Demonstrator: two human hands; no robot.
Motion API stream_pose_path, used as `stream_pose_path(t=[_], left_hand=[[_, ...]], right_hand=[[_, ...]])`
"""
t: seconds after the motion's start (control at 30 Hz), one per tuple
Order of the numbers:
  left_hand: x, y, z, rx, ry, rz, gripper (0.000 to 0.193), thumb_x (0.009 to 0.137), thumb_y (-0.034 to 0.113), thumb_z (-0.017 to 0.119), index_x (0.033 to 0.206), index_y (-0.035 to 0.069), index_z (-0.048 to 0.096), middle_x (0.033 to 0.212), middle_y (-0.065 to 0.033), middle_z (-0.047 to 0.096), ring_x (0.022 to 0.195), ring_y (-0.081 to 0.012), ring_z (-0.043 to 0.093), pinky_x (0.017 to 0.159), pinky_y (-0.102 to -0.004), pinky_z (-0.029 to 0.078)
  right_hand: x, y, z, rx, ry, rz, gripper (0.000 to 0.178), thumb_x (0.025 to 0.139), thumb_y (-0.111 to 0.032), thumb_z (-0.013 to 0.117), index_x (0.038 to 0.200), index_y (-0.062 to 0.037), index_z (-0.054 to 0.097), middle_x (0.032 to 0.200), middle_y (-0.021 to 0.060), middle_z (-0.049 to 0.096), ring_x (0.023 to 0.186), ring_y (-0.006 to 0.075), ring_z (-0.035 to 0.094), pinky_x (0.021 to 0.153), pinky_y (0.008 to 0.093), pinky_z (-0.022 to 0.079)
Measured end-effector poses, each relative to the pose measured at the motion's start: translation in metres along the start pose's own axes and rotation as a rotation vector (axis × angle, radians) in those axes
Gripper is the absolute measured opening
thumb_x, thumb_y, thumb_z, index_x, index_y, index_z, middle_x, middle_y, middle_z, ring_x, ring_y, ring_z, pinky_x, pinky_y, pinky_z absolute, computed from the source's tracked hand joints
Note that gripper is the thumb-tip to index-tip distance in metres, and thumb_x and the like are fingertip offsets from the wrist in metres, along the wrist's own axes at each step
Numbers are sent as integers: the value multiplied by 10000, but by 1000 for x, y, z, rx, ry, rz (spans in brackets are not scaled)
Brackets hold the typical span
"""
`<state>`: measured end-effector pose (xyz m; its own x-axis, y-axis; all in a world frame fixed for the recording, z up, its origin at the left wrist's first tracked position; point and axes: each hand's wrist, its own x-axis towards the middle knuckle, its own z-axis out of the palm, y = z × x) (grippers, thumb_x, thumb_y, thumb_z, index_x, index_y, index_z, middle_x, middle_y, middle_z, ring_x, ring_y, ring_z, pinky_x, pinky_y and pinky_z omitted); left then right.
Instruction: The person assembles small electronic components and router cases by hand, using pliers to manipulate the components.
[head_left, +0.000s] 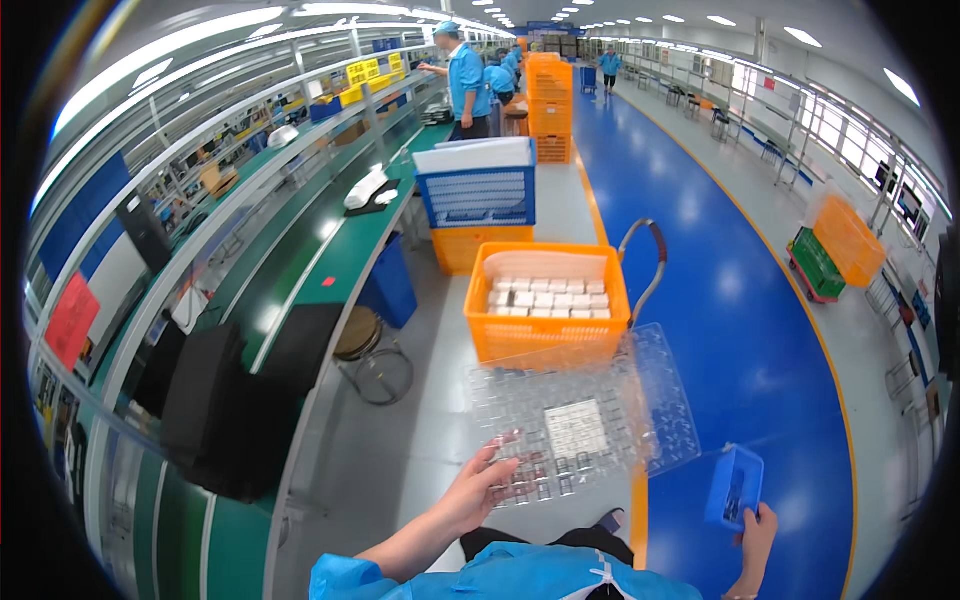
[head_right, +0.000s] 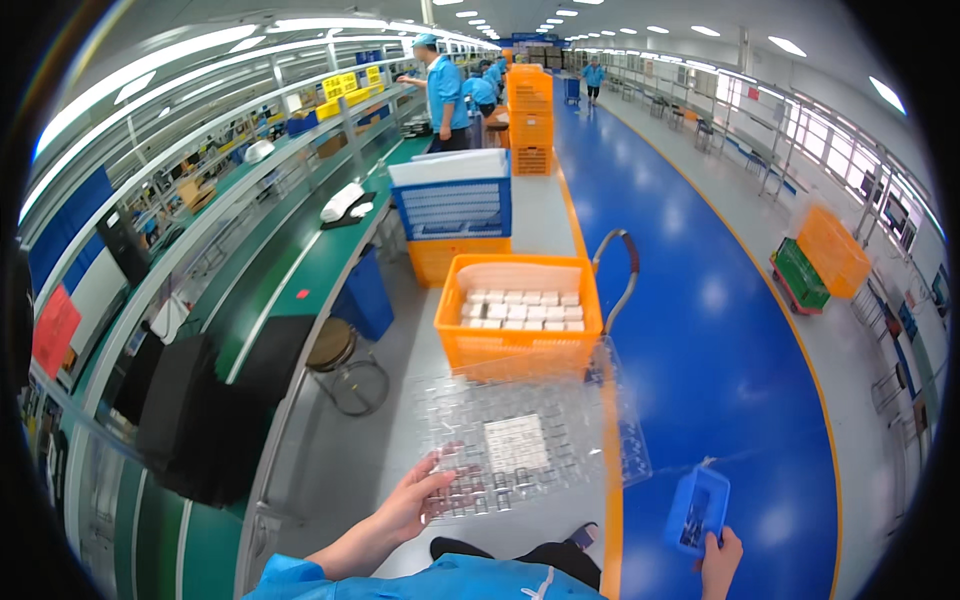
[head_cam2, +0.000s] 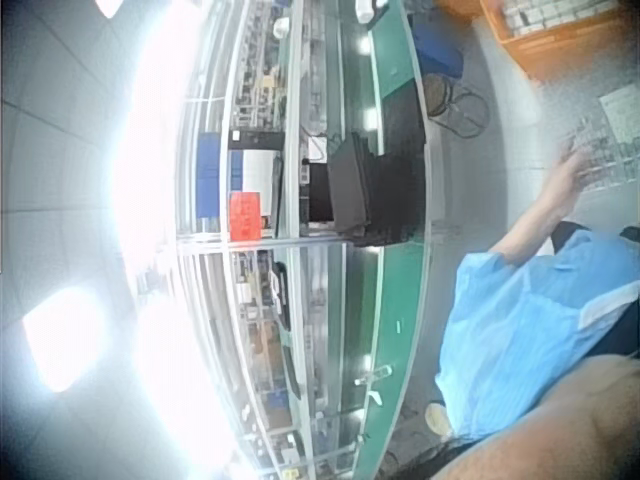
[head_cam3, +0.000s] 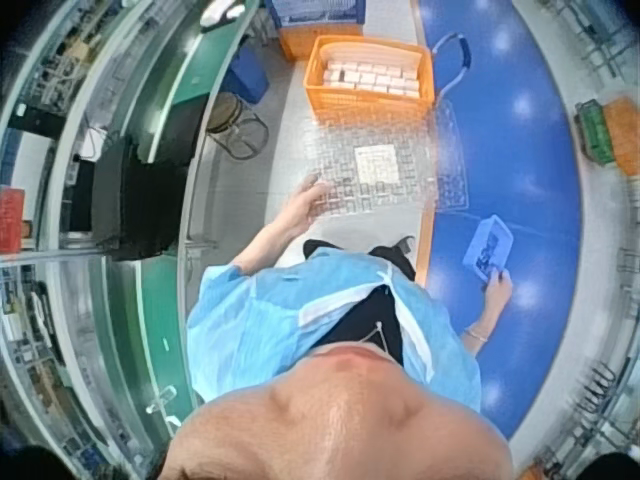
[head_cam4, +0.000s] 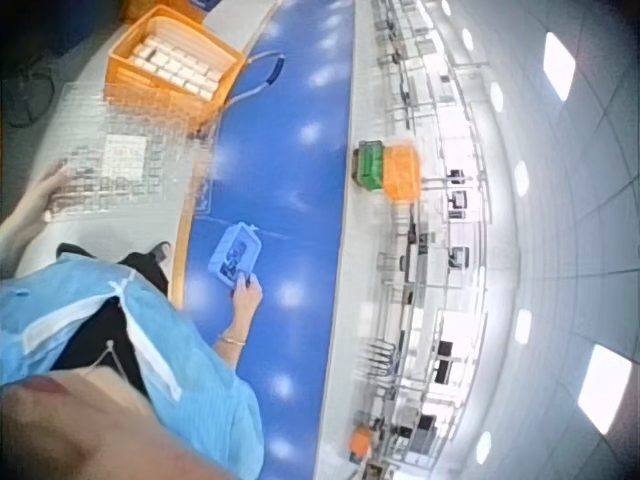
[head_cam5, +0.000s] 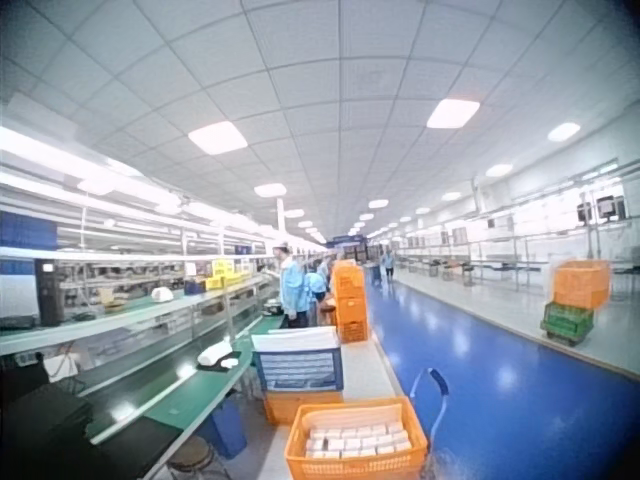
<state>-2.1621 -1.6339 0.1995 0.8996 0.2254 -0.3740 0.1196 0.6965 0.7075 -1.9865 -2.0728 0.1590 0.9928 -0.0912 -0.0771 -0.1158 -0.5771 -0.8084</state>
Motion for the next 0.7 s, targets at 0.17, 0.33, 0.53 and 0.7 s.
stream_pose_path(t=[0.17,0.33,0.53,0.7], left_hand=[[168,-13,109,-94,-153,-79,525,960,135,503,1438,110,287,1331,-136,497,1172,-256,551,975,-371,492],[302,-18,196,-98,-111,-94,497,955,143,509,1411,82,320,1309,-124,524,1134,-234,580,958,-374,503],[467,3,270,-55,-40,-24,466,943,146,518,1370,52,354,1279,-118,550,1064,-226,615,923,-365,516],[617,52,334,-89,-17,-4,495,938,125,532,1393,64,348,1253,-90,559,1109,-207,586,924,-347,504]], right_hand=[[160,79,-51,-98,38,-76,143,812,-61,542,710,37,521,559,67,488,354,164,497,300,302,381],[306,15,-68,-418,-58,-9,302,886,-303,582,961,-14,624,819,178,652,788,278,635,747,403,476],[507,-12,-34,-4,-76,-175,109,804,-40,544,721,30,538,539,52,493,365,145,506,307,291,407],[649,-62,-41,-245,-50,-212,203,825,-172,574,820,30,585,678,134,566,580,247,569,520,372,435]])
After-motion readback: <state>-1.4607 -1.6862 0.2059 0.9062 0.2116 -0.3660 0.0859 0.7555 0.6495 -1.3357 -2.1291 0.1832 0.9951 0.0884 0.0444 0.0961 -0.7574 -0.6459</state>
